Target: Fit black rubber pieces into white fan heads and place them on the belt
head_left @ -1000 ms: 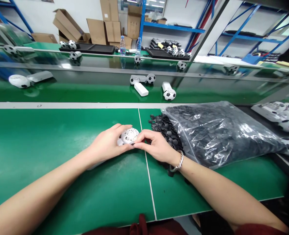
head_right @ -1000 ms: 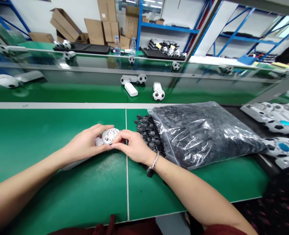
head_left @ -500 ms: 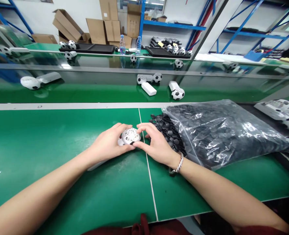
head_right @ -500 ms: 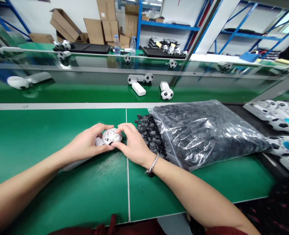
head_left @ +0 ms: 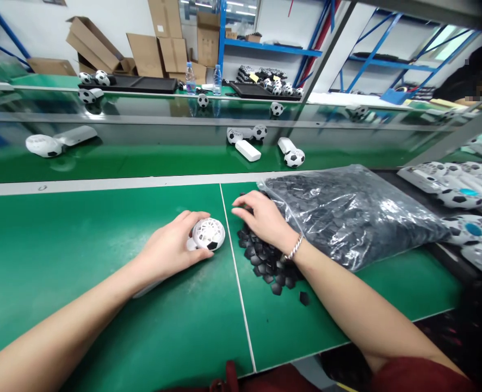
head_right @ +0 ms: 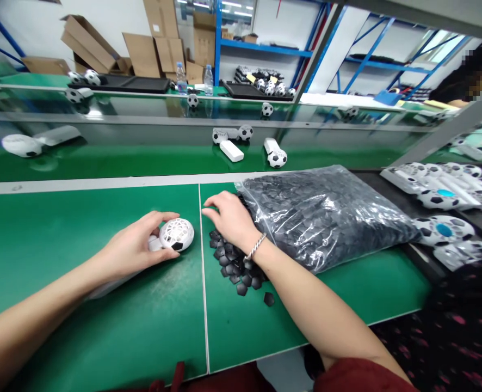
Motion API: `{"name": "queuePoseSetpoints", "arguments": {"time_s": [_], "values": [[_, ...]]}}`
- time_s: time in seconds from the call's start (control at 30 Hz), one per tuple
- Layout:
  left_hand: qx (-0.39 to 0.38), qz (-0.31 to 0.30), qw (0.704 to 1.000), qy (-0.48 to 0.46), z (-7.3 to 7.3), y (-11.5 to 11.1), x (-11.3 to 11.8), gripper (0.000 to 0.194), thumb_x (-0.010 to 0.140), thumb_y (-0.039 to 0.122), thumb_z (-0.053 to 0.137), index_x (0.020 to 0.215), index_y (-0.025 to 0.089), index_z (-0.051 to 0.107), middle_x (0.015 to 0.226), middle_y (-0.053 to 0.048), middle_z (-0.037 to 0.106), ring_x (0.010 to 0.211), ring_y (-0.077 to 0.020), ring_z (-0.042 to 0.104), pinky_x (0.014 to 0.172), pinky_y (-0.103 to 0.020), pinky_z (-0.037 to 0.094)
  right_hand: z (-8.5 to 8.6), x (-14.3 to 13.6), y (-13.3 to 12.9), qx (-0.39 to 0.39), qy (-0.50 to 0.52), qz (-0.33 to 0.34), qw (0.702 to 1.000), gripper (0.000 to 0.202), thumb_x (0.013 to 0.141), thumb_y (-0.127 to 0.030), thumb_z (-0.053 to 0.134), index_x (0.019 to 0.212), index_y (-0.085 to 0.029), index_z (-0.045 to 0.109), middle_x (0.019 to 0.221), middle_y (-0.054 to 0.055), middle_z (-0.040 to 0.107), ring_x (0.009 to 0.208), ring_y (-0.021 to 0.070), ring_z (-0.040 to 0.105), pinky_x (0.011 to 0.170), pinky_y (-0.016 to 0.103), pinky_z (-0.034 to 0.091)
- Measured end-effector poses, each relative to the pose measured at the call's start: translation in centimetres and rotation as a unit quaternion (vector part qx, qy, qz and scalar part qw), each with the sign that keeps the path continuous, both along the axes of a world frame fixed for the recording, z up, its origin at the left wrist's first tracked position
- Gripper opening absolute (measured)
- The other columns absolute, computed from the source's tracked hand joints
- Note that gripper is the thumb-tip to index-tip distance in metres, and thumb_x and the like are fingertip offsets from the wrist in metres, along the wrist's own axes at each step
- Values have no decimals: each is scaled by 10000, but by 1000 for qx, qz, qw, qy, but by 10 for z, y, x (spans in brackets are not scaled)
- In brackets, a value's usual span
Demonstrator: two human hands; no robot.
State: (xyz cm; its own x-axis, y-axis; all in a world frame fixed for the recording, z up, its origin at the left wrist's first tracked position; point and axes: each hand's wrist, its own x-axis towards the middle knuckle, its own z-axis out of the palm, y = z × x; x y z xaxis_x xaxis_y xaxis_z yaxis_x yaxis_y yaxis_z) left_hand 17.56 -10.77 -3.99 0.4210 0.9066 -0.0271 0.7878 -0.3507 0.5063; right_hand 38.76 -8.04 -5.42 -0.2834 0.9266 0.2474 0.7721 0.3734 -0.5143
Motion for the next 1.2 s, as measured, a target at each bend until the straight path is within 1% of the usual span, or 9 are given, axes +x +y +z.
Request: {"name": "queuePoseSetpoints", "arguments": {"time_s": [0.1, 0.2, 0.37, 0.53, 0.63, 0.8, 0.9, 1.0, 1.2], "values": [[-1, -4, 1000, 13, 2, 0, 0, 541, 657, 317, 585, 1171, 243, 434, 1106, -28, 555, 917, -227, 568, 737, -314, 448, -4, 13, 12, 34, -153, -87, 984, 139, 804, -267, 556, 845, -176, 653, 890, 98, 598, 878, 222, 523, 740, 338, 432], [18, -46, 999, 12, 0, 4, -6, 542, 676, 238, 535, 1206, 253, 421, 1171, -29, 540, 974, -232, 551, 787, -328, 437, -9, 16, 14, 10, -184, -68, 980, 119, 805, -246, 553, 814, -187, 656, 865, 94, 613, 811, 211, 542, 667, 315, 427], [64, -141, 988, 28, -1, 14, -16, 603, 697, 96, 465, 1254, 319, 401, 1241, -8, 487, 1076, -232, 470, 866, -359, 373, -1, 12, 0, -2, -95, 2, 995, 50, 781, -178, 571, 752, -187, 611, 770, 28, 615, 711, 156, 552, 655, 287, 413], [97, -152, 983, 45, -1, 18, -17, 625, 713, 28, 398, 1243, 357, 424, 1160, 0, 534, 1004, -218, 478, 834, -362, 355, 14, 0, -18, -43, 60, 128, 989, 142, 818, -155, 525, 928, -190, 607, 765, 6, 593, 704, 113, 544, 679, 248, 439], [112, -153, 981, 40, -1, 17, -15, 601, 719, 22, 381, 1237, 321, 441, 1164, 4, 545, 1021, -209, 469, 879, -372, 333, 17, -7, -26, -42, 87, 177, 979, 129, 824, -136, 510, 875, -191, 615, 841, 17, 622, 805, 122, 561, 756, 261, 437], [97, -134, 984, 59, -1, 13, -13, 616, 693, 145, 513, 1286, 244, 383, 1165, -44, 539, 1068, -240, 450, 986, -450, 249, 15, -12, -32, -74, 112, 194, 972, 44, 786, -162, 566, 798, -175, 606, 787, 16, 609, 723, 117, 551, 674, 246, 445], [91, -107, 988, 61, -2, 9, -10, 672, 673, 403, 626, 1276, 216, 395, 1169, -70, 529, 1090, -268, 437, 1023, -504, 181, 14, -12, -32, -91, 137, 179, 970, 24, 763, -181, 595, 767, -171, 617, 735, 6, 582, 657, 103, 528, 623, 231, 439], [97, -74, 991, 56, -5, 7, -5, 737, 644, 602, 598, 1242, 202, 439, 1113, -83, 554, 1077, -281, 448, 1024, -526, 171, 11, -15, -32, -134, 163, 161, 964, 51, 780, -181, 568, 796, -168, 615, 718, -2, 599, 621, 95, 523, 590, 224, 432], [114, -60, 991, 41, -9, 7, -2, 698, 671, 643, 539, 1214, 210, 472, 1067, -73, 573, 1045, -273, 469, 1017, -527, 186, 1, -21, -30, -107, 179, 154, 966, 53, 770, -204, 589, 738, -166, 608, 725, 2, 585, 653, 100, 522, 616, 234, 433]]}}
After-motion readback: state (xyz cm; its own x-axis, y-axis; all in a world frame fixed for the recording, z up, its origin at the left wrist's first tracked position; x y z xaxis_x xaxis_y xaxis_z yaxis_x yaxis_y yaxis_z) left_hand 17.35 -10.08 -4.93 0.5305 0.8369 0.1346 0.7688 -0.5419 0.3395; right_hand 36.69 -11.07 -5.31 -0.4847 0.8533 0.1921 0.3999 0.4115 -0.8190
